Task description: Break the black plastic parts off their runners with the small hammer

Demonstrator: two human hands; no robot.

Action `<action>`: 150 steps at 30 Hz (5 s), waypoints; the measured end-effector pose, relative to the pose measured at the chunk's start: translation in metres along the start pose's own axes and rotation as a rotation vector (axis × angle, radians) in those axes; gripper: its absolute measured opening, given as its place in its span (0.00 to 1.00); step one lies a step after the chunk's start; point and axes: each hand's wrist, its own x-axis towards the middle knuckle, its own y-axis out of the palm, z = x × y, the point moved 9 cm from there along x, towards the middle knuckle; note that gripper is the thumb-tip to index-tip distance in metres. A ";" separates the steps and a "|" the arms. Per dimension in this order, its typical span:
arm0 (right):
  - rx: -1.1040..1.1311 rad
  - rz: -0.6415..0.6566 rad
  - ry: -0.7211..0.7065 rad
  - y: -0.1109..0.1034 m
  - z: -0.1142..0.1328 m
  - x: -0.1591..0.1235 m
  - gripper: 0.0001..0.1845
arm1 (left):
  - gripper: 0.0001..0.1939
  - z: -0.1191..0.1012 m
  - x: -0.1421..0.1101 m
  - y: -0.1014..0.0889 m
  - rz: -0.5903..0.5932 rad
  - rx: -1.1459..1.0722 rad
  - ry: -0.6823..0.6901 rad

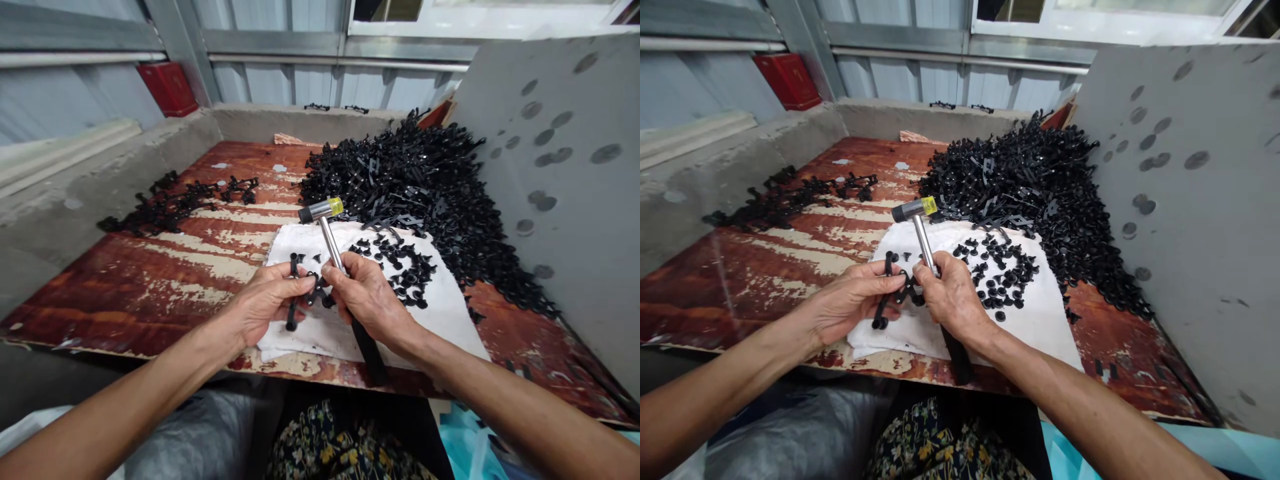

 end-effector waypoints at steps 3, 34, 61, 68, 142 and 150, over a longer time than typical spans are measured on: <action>0.000 0.019 0.014 0.002 -0.001 -0.001 0.10 | 0.14 -0.005 -0.002 -0.004 -0.036 0.017 0.044; 0.132 -0.021 0.202 -0.044 -0.046 -0.057 0.17 | 0.14 -0.007 0.034 -0.020 -0.157 0.139 -0.104; 0.110 -0.005 0.197 -0.042 -0.049 -0.056 0.17 | 0.13 -0.005 0.034 -0.022 -0.190 0.171 -0.137; -0.080 0.037 0.120 -0.044 -0.041 -0.056 0.15 | 0.16 -0.004 0.029 -0.021 -0.242 0.188 -0.121; -0.971 -0.060 -0.564 -0.028 0.023 -0.048 0.34 | 0.11 -0.008 0.041 -0.028 -0.186 0.302 -0.099; -1.005 0.017 -0.477 -0.028 0.008 -0.045 0.37 | 0.12 -0.007 0.040 -0.027 -0.209 0.327 -0.095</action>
